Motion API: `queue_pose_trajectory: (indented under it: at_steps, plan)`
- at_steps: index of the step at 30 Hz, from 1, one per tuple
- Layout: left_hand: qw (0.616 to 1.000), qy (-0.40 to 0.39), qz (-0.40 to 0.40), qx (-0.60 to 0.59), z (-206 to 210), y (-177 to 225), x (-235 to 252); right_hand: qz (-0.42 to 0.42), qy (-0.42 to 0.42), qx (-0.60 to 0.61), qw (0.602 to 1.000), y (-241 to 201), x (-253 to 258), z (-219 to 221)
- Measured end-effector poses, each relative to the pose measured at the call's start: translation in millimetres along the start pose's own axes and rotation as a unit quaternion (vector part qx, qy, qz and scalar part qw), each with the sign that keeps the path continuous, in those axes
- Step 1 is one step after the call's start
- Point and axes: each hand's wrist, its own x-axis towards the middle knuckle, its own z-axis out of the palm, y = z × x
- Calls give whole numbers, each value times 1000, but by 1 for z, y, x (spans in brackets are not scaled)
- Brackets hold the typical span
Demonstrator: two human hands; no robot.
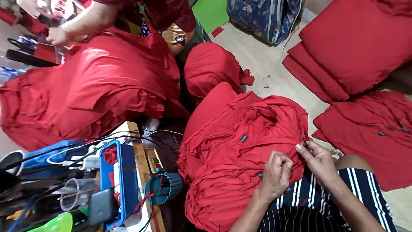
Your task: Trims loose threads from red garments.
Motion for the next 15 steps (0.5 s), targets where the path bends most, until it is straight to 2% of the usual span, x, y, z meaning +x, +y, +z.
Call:
queue_pose_trajectory:
  at_steps: [2,4,7,12,15]
  plan:
    - [1000,-15,0,-10,-5,3,-8,1,-2,4,1000,0,0,1]
    - [1000,4,-12,2,-10,3,-10,-2,-2,-5,1000,1,0,1]
    - [997,64,-36,17,-6,-1,-8,-66,19,-129,989,-1,-4,0]
    - [996,85,-37,3,10,-4,-14,-297,25,-337,893,-11,-15,0]
    - [995,91,-39,-1,12,-3,-17,-333,3,-368,868,-12,-16,1]
